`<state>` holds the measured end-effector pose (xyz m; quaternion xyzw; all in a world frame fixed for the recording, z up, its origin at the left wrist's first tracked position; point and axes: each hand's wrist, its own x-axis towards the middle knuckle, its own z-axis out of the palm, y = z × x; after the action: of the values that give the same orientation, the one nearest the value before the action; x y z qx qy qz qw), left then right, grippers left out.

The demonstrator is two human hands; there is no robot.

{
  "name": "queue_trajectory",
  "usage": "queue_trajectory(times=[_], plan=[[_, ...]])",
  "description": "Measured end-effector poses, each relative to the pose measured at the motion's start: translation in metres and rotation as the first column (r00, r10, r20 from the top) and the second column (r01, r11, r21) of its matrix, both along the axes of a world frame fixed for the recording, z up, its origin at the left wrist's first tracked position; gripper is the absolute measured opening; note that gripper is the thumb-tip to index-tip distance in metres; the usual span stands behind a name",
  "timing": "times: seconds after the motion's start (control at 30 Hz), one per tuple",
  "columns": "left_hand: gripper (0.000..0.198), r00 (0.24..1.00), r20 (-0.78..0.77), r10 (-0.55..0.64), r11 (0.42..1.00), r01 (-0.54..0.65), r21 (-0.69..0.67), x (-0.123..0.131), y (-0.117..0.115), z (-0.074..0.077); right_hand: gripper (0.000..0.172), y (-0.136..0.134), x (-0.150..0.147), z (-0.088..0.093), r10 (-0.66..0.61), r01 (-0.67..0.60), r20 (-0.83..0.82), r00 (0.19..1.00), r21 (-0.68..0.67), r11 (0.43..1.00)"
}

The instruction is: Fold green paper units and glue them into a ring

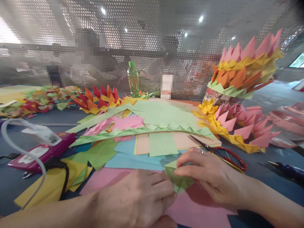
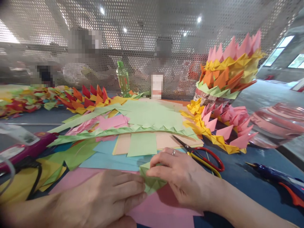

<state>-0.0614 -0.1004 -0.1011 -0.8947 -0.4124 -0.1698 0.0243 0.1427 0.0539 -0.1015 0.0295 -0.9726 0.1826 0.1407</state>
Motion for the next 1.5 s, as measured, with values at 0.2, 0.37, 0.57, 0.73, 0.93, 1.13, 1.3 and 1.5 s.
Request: queue_trajectory(times=[0.2,0.37,0.57,0.73,0.93,1.13,1.3,1.5], plan=[[0.024,1.000,0.012,-0.026,0.996,0.027,-0.089,-0.002,0.001,0.005,0.042,0.001,-0.001,-0.004,-0.072,0.068,0.125,0.990,0.039,0.997],[0.023,0.999,-0.019,-0.026,0.998,0.025,-0.058,-0.002,0.000,0.008,0.043,-0.003,-0.001,-0.005,-0.069,0.063,0.105,0.992,0.061,0.996],[0.021,0.999,-0.019,-0.036,0.998,0.034,-0.057,-0.002,0.001,0.004,0.044,-0.004,-0.001,-0.006,-0.073,0.061,0.088,0.993,0.124,0.990],[0.018,0.998,-0.054,-0.030,0.997,0.026,-0.074,-0.001,0.003,0.008,0.038,-0.002,-0.001,-0.011,-0.098,0.083,0.073,0.993,0.177,0.981],[0.021,0.997,-0.071,-0.029,0.997,0.024,-0.074,-0.002,0.004,0.008,0.026,-0.001,0.000,-0.013,-0.101,0.099,0.000,0.995,0.173,0.980],[0.026,0.995,0.099,-0.012,0.999,0.008,0.040,-0.006,0.005,0.003,0.023,-0.009,0.000,-0.007,-0.053,0.054,-0.156,0.986,0.001,0.999],[0.019,0.985,0.175,0.002,0.995,-0.019,0.094,-0.008,0.008,0.002,0.015,-0.022,-0.003,-0.002,-0.040,0.060,-0.184,0.982,0.108,0.992],[0.021,0.990,0.137,-0.037,0.999,0.036,0.011,-0.009,0.010,0.001,0.015,-0.021,-0.006,-0.016,-0.083,0.102,-0.174,0.981,0.102,0.990]])
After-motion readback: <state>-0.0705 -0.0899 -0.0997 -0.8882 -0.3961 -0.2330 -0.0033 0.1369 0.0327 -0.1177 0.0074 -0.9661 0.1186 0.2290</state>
